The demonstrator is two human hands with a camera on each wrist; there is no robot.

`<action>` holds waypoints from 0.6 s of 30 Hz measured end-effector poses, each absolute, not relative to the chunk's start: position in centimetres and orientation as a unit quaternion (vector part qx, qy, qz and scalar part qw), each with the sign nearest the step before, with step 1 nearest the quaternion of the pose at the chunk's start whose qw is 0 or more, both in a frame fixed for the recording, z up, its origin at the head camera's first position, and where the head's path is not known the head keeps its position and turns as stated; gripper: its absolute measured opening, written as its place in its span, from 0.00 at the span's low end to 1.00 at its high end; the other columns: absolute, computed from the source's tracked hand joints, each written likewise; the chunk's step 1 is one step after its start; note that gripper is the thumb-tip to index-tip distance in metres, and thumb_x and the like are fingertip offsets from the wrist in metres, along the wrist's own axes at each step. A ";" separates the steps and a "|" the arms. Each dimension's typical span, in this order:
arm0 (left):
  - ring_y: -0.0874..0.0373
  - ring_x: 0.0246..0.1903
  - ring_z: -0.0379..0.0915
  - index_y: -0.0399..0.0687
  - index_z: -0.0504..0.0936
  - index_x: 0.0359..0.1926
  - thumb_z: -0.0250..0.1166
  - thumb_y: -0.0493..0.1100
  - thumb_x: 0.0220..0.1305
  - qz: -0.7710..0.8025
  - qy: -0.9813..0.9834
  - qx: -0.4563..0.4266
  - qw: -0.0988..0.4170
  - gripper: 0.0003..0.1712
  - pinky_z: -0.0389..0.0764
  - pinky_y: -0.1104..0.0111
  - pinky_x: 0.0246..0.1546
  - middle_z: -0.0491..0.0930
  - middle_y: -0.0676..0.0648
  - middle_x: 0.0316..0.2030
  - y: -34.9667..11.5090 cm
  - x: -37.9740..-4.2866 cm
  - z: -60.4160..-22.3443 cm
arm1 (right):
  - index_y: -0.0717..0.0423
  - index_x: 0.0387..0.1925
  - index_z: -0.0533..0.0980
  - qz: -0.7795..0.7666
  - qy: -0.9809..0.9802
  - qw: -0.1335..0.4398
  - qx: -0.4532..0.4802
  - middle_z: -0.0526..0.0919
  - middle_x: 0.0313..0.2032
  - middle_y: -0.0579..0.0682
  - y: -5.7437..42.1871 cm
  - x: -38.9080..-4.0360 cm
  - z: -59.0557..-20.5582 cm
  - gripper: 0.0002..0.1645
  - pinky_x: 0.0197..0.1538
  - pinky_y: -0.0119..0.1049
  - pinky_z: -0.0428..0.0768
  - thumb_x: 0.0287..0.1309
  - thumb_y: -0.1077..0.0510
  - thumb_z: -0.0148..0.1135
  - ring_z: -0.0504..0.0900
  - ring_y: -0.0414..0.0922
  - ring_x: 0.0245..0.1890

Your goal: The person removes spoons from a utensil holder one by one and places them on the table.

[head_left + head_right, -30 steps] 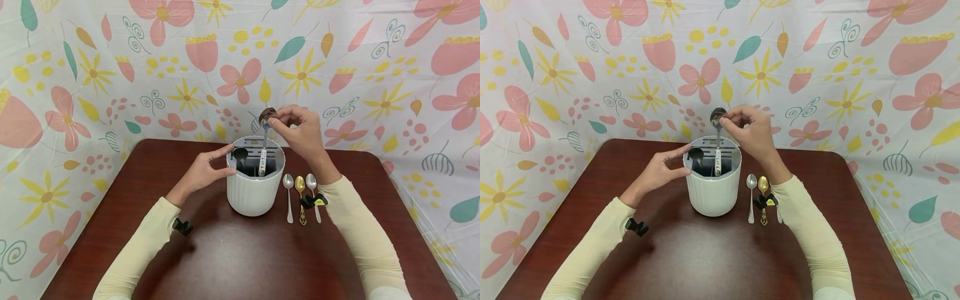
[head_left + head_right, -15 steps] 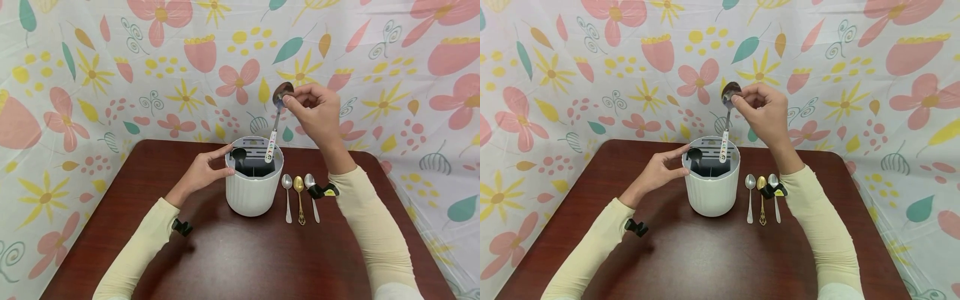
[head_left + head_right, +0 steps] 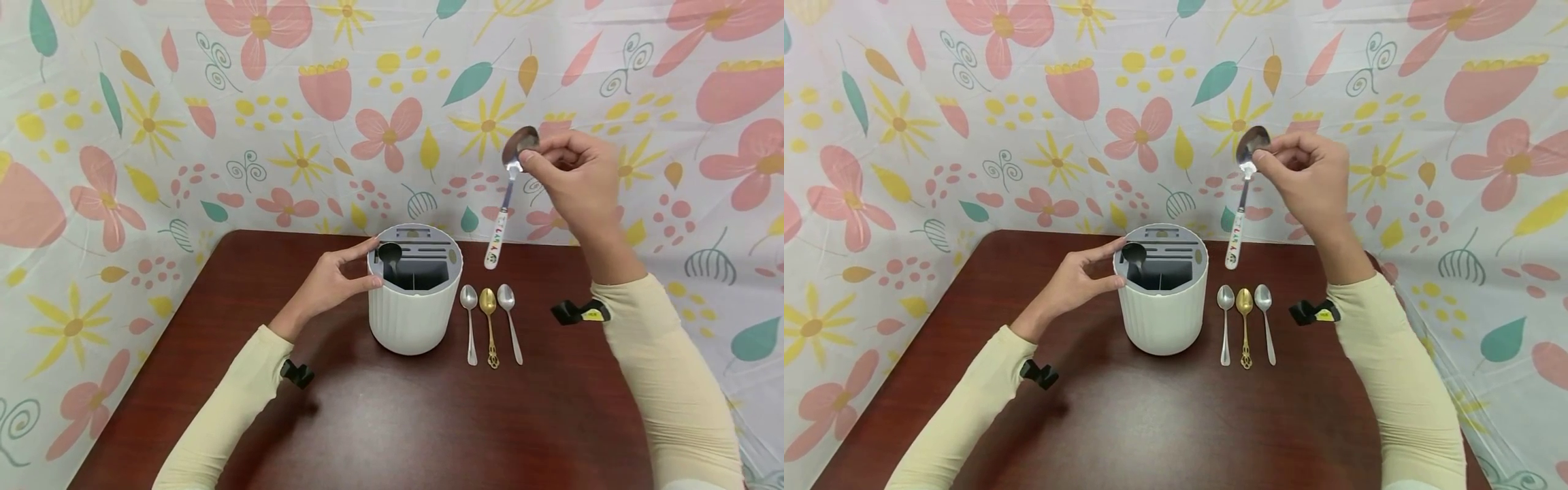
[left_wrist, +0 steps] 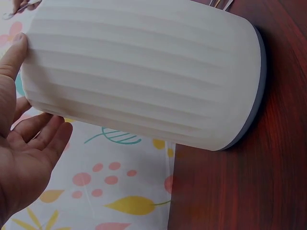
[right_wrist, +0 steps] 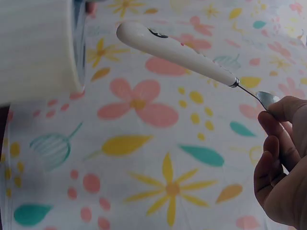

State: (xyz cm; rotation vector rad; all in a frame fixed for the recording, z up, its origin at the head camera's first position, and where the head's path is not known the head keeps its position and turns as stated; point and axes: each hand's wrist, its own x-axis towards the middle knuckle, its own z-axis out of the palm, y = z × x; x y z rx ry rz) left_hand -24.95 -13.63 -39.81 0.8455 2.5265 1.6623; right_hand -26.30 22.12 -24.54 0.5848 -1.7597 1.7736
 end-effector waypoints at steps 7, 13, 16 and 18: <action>0.65 0.72 0.61 0.65 0.71 0.74 0.76 0.52 0.62 0.532 0.803 0.270 0.001 0.40 0.63 0.52 0.73 0.71 0.61 0.70 -13.7 -25.1 -39.9 | 0.73 0.29 0.83 0.642 -0.697 0.269 0.172 0.81 0.16 0.46 26.2 -27.8 -26.2 0.07 0.22 0.25 0.66 0.52 0.70 0.74 0.73 0.38 0.17; 0.65 0.72 0.60 0.65 0.71 0.74 0.76 0.53 0.61 0.531 0.803 0.270 0.002 0.41 0.62 0.52 0.73 0.71 0.62 0.70 -13.7 -25.2 -40.0 | 0.71 0.31 0.84 0.630 -0.723 0.248 0.136 0.85 0.19 0.46 29.6 -28.4 -27.5 0.08 0.23 0.23 0.69 0.54 0.68 0.75 0.79 0.37 0.20; 0.65 0.72 0.61 0.65 0.71 0.74 0.76 0.52 0.61 0.534 0.801 0.270 0.000 0.41 0.62 0.52 0.73 0.72 0.62 0.70 -13.6 -25.2 -40.0 | 0.65 0.31 0.85 0.582 -0.769 0.241 0.105 0.85 0.20 0.41 31.2 -28.6 -28.4 0.04 0.23 0.23 0.68 0.56 0.66 0.74 0.77 0.35 0.23; 0.65 0.72 0.61 0.64 0.71 0.73 0.76 0.51 0.61 0.537 0.799 0.270 0.000 0.40 0.62 0.52 0.73 0.72 0.61 0.70 -13.6 -25.2 -40.0 | 0.59 0.30 0.86 0.546 -0.801 0.233 0.085 0.84 0.20 0.37 32.2 -28.7 -29.1 0.02 0.24 0.24 0.68 0.58 0.65 0.74 0.76 0.34 0.25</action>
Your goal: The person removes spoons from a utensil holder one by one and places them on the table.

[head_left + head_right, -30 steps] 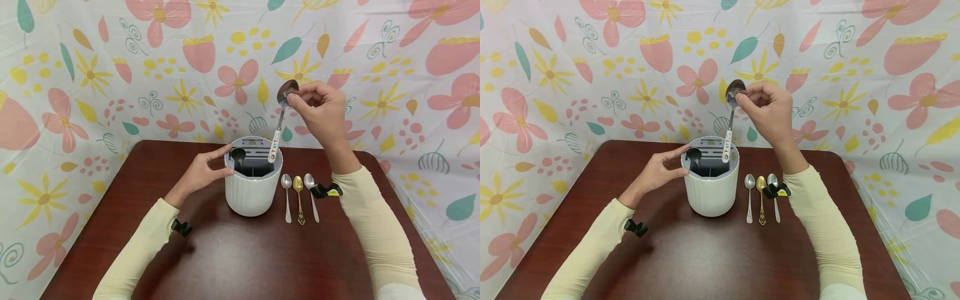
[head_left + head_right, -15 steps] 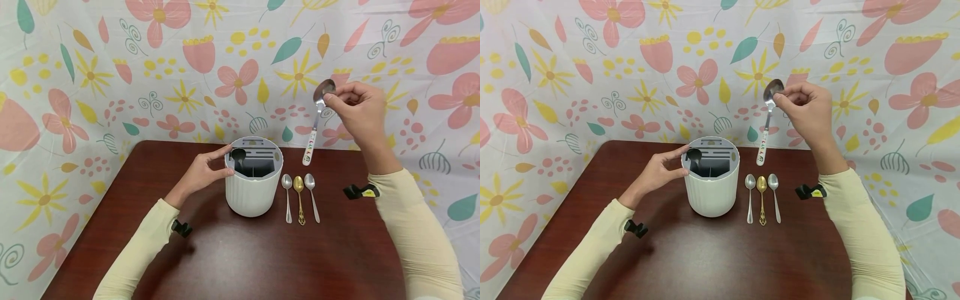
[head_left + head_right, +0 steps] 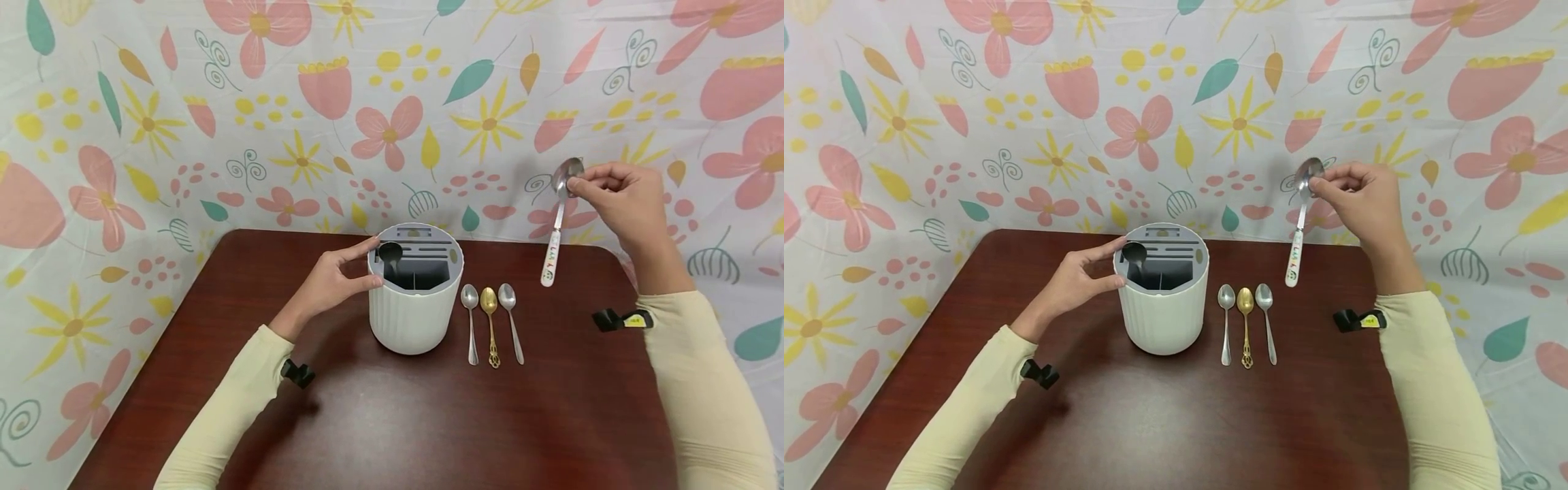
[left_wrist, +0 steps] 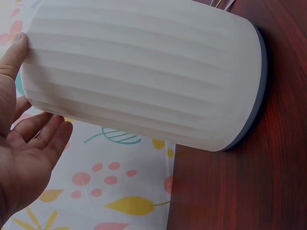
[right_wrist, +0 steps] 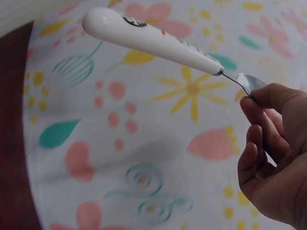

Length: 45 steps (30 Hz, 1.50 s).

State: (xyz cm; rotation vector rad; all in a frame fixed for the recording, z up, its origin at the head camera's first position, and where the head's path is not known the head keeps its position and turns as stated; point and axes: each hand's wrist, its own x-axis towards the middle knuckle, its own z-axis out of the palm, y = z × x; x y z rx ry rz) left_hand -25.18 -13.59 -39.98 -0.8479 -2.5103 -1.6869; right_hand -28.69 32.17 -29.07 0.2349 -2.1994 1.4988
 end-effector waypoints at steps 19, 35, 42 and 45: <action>0.68 0.72 0.61 0.65 0.71 0.74 0.76 0.54 0.61 -0.531 -0.804 -0.268 0.000 0.41 0.64 0.55 0.72 0.72 0.64 0.69 -13.6 -25.3 -40.0 | 0.64 0.37 0.86 0.464 -0.876 0.132 0.022 0.86 0.22 0.30 37.7 -29.0 -38.9 0.16 0.30 0.24 0.73 0.60 0.52 0.75 0.79 0.30 0.27; 0.66 0.72 0.61 0.64 0.72 0.73 0.76 0.51 0.61 -0.540 -0.797 -0.271 -0.001 0.40 0.65 0.54 0.72 0.72 0.62 0.69 -13.5 -25.3 -40.0 | 0.65 0.43 0.85 0.411 -0.909 0.070 0.014 0.86 0.26 0.37 38.2 -28.5 -44.5 0.25 0.30 0.29 0.77 0.62 0.44 0.73 0.80 0.37 0.28; 0.65 0.72 0.61 0.62 0.72 0.73 0.76 0.45 0.62 -0.543 -0.797 -0.263 -0.006 0.39 0.64 0.55 0.72 0.72 0.60 0.70 -13.5 -25.3 -39.9 | 0.61 0.42 0.85 0.381 -0.923 0.052 0.021 0.87 0.26 0.42 38.2 -28.3 -46.6 0.25 0.30 0.28 0.78 0.62 0.42 0.72 0.81 0.36 0.27; 0.62 0.73 0.61 0.56 0.71 0.74 0.76 0.41 0.62 -0.545 -0.798 -0.257 -0.012 0.40 0.63 0.55 0.73 0.71 0.56 0.71 -13.5 -25.3 -39.8 | 0.61 0.42 0.85 0.373 -0.926 0.044 0.021 0.88 0.29 0.49 38.1 -28.2 -47.3 0.25 0.30 0.29 0.78 0.62 0.41 0.72 0.80 0.37 0.28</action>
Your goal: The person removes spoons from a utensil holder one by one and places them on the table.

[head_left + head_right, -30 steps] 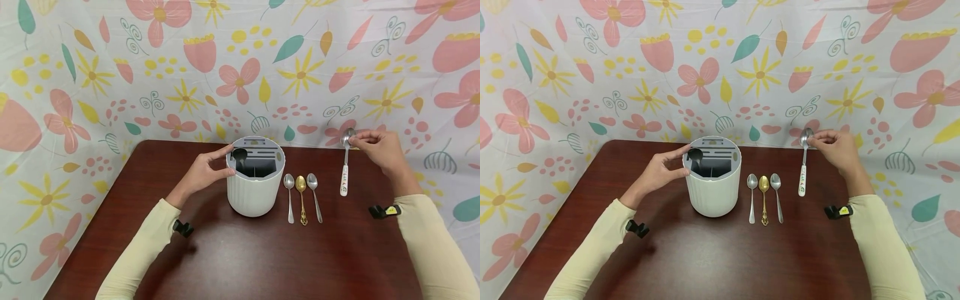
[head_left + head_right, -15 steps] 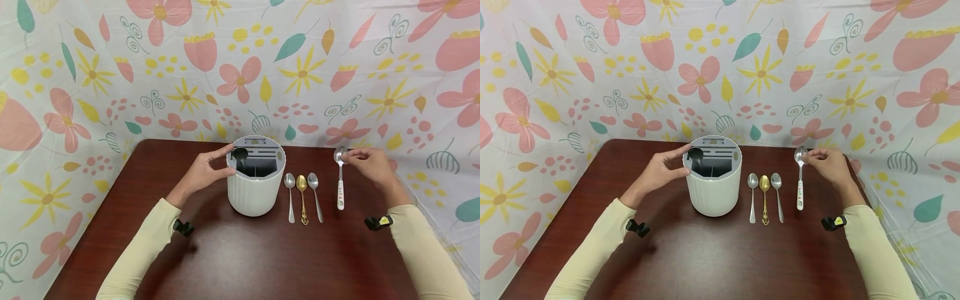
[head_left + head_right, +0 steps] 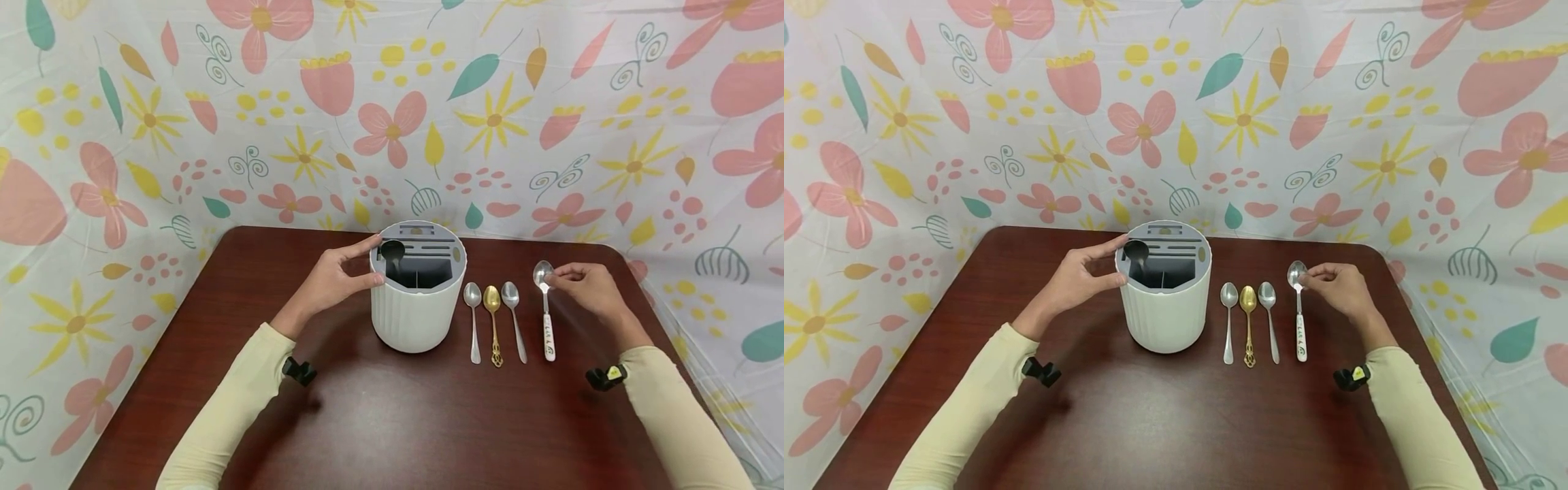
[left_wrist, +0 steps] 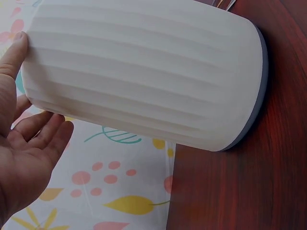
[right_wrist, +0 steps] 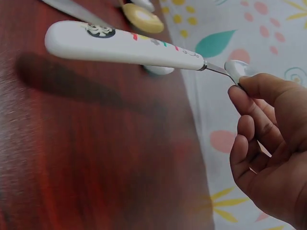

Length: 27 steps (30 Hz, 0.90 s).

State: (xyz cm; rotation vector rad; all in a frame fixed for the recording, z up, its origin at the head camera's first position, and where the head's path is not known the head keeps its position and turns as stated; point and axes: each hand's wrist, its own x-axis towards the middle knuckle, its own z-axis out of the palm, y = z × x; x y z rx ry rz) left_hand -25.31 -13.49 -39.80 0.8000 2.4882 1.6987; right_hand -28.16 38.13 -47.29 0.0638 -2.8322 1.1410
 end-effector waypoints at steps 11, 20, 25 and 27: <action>0.61 0.73 0.61 0.57 0.71 0.74 0.76 0.43 0.62 0.539 0.799 0.268 0.002 0.40 0.63 0.54 0.73 0.71 0.55 0.71 -13.5 -25.5 -39.9 | 0.58 0.42 0.86 0.351 -0.935 0.054 0.013 0.89 0.32 0.50 38.3 -27.3 -49.2 0.25 0.33 0.28 0.74 0.63 0.40 0.70 0.79 0.34 0.30; 0.64 0.72 0.62 0.63 0.72 0.73 0.76 0.49 0.61 0.539 0.795 0.277 -0.008 0.40 0.65 0.53 0.72 0.72 0.60 0.70 -13.6 -25.4 -40.0 | 0.58 0.45 0.86 0.352 -0.935 0.046 0.013 0.90 0.34 0.54 38.0 -26.9 -50.7 0.24 0.32 0.28 0.75 0.64 0.41 0.70 0.79 0.33 0.30; 0.63 0.72 0.62 0.61 0.72 0.73 0.76 0.45 0.61 0.548 0.791 0.272 -0.002 0.40 0.64 0.54 0.72 0.72 0.58 0.70 -13.5 -25.2 -39.8 | 0.58 0.45 0.86 0.344 -0.937 0.049 0.016 0.90 0.35 0.53 38.1 -26.9 -51.7 0.24 0.34 0.25 0.74 0.64 0.41 0.70 0.79 0.30 0.31; 0.62 0.73 0.61 0.61 0.72 0.73 0.76 0.44 0.61 0.553 0.788 0.272 0.001 0.40 0.64 0.54 0.73 0.71 0.57 0.71 -13.5 -25.2 -39.8 | 0.57 0.45 0.86 0.344 -0.937 0.053 0.016 0.91 0.35 0.53 38.1 -26.9 -52.1 0.23 0.34 0.24 0.74 0.63 0.42 0.71 0.79 0.29 0.31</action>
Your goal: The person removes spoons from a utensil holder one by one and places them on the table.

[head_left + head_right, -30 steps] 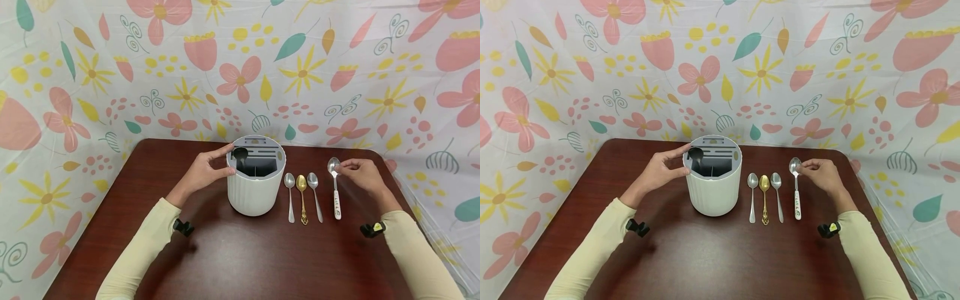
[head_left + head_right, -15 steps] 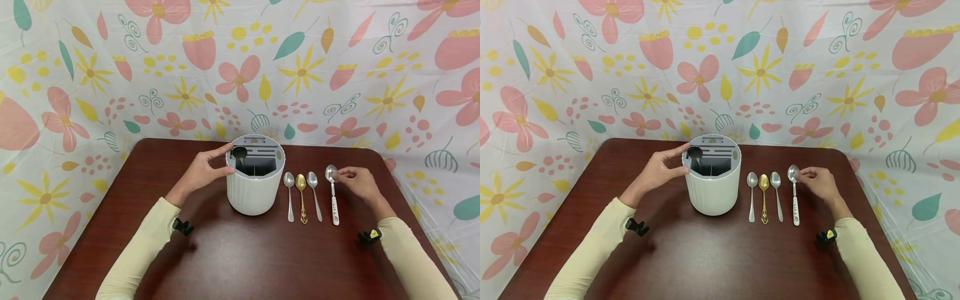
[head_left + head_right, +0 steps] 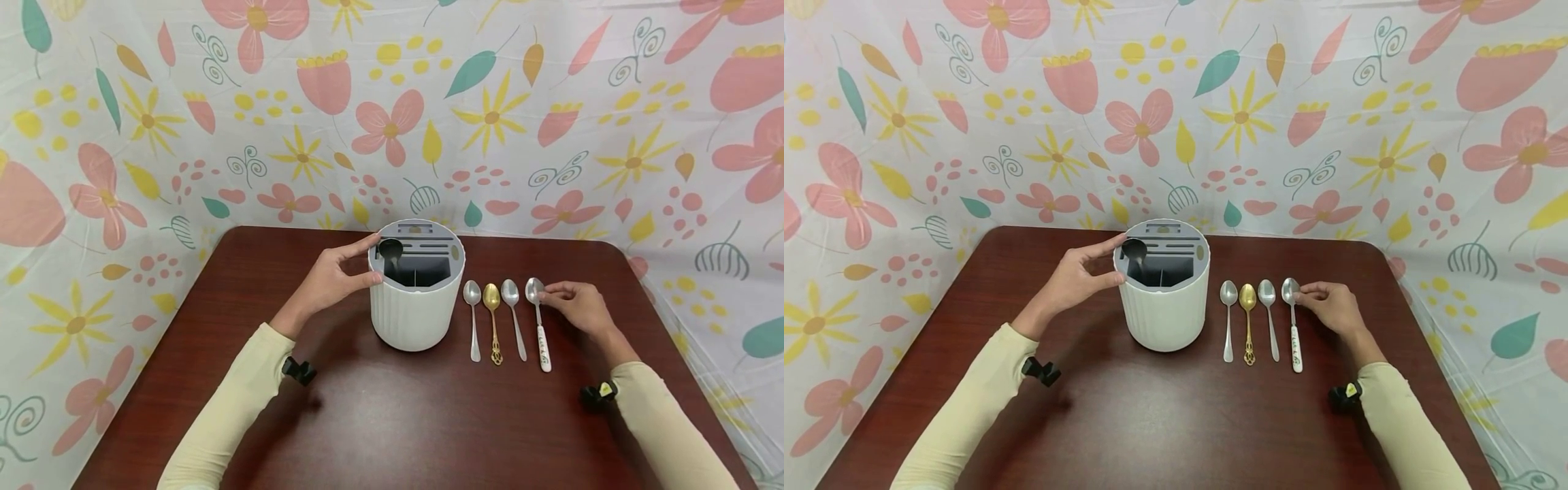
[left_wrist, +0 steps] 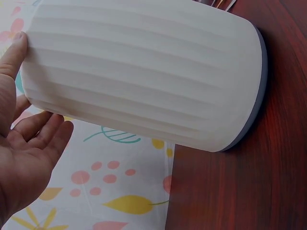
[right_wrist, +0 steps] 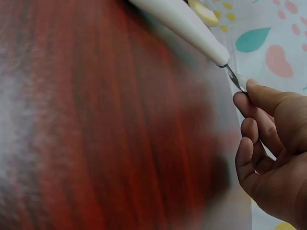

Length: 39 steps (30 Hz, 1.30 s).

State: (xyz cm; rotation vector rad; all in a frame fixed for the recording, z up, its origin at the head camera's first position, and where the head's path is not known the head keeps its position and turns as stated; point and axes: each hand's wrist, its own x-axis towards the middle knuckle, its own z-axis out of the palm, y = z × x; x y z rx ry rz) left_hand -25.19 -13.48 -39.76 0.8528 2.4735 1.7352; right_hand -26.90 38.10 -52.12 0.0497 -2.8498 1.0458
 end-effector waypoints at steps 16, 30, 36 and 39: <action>0.65 0.72 0.62 0.62 0.71 0.73 0.76 0.47 0.62 0.549 0.791 0.269 -0.001 0.40 0.66 0.54 0.71 0.72 0.60 0.70 -13.5 -25.2 -39.8 | 0.56 0.46 0.87 0.335 -0.940 0.059 0.024 0.91 0.36 0.54 37.8 -26.7 -52.5 0.23 0.36 0.24 0.73 0.62 0.41 0.72 0.80 0.26 0.32; 0.55 0.73 0.61 0.44 0.70 0.74 0.74 0.39 0.63 0.550 0.792 0.262 0.017 0.40 0.65 0.49 0.71 0.70 0.46 0.72 -12.9 -23.8 -37.7 | 0.54 0.45 0.88 0.309 -0.947 0.077 0.036 0.91 0.33 0.51 37.8 -26.4 -52.1 0.19 0.35 0.26 0.73 0.62 0.45 0.73 0.80 0.29 0.31; 0.55 0.74 0.60 0.46 0.69 0.74 0.75 0.40 0.63 0.550 0.793 0.262 0.017 0.41 0.64 0.49 0.72 0.69 0.47 0.72 -13.1 -24.3 -38.5 | 0.54 0.45 0.88 0.301 -0.949 0.084 0.045 0.90 0.33 0.51 37.8 -25.8 -50.8 0.17 0.34 0.28 0.74 0.63 0.46 0.72 0.80 0.32 0.30; 0.57 0.74 0.60 0.51 0.70 0.74 0.75 0.39 0.62 0.548 0.794 0.263 0.013 0.41 0.63 0.51 0.73 0.69 0.49 0.72 -13.3 -25.0 -39.5 | 0.53 0.45 0.88 0.301 -0.947 0.096 0.059 0.90 0.34 0.51 37.4 -25.5 -49.6 0.17 0.33 0.26 0.75 0.63 0.46 0.72 0.80 0.29 0.30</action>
